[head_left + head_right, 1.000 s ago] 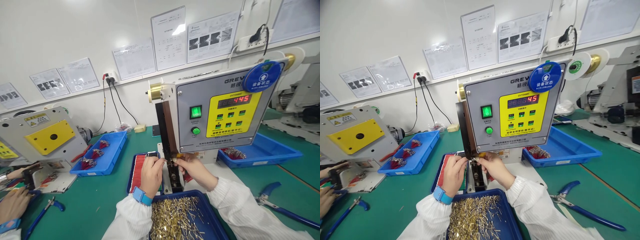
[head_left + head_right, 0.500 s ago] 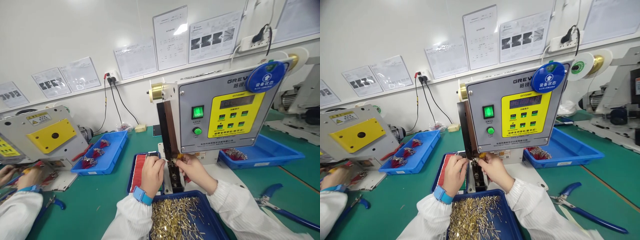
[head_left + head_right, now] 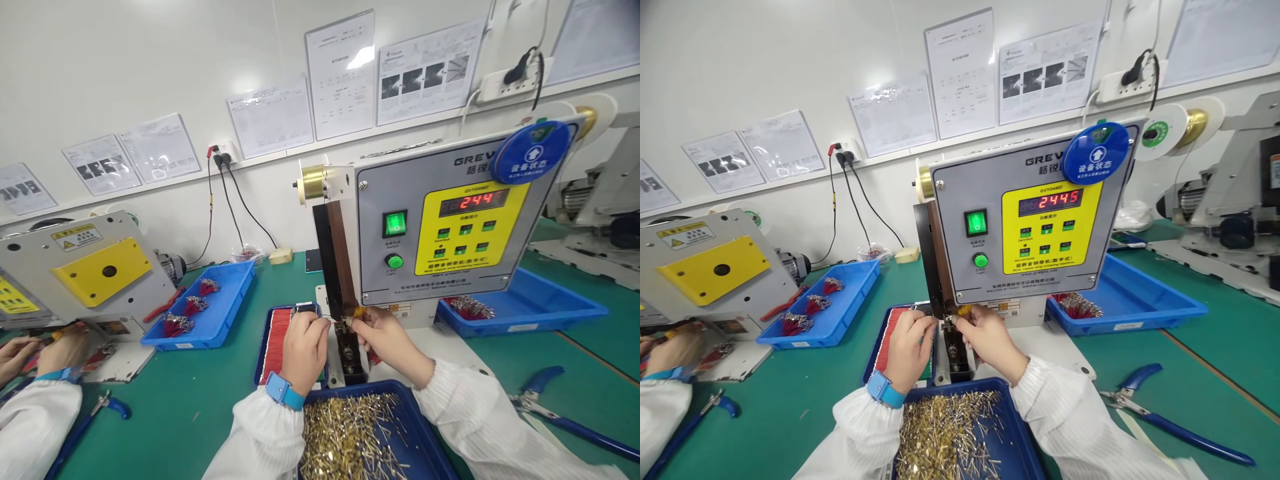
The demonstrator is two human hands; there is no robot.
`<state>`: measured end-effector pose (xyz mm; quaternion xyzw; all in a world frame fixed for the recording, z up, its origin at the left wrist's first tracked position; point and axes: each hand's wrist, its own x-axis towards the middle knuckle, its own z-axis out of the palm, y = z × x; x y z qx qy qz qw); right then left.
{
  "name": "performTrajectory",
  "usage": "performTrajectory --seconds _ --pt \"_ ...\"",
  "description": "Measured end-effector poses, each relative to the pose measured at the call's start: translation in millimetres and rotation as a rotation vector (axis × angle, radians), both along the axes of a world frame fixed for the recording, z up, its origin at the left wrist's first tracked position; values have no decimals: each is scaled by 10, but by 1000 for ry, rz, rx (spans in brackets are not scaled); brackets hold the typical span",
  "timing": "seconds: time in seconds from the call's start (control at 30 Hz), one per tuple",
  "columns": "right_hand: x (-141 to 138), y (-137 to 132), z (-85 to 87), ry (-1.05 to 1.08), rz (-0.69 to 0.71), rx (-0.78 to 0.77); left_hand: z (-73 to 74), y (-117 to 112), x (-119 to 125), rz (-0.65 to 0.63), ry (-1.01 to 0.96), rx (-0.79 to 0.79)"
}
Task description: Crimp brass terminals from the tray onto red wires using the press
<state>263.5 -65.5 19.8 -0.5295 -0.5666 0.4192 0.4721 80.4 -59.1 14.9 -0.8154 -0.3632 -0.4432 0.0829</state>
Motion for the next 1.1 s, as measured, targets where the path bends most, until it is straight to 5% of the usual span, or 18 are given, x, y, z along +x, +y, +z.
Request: performTrajectory --seconds 0.3,0.5,0.63,0.83,1.1 --pt "-7 -24 29 22 -1 -15 3 -5 4 -1 -3 -35" --pt "29 14 85 -24 42 -45 -58 13 -11 -48 -100 -221" --pt "307 -1 193 -224 97 -20 -131 55 -17 -27 -105 -345" --pt "885 -139 283 -490 -81 90 -199 113 -11 -41 -135 -407" --pt "759 -101 133 -915 83 187 -203 111 4 -53 -130 -375"
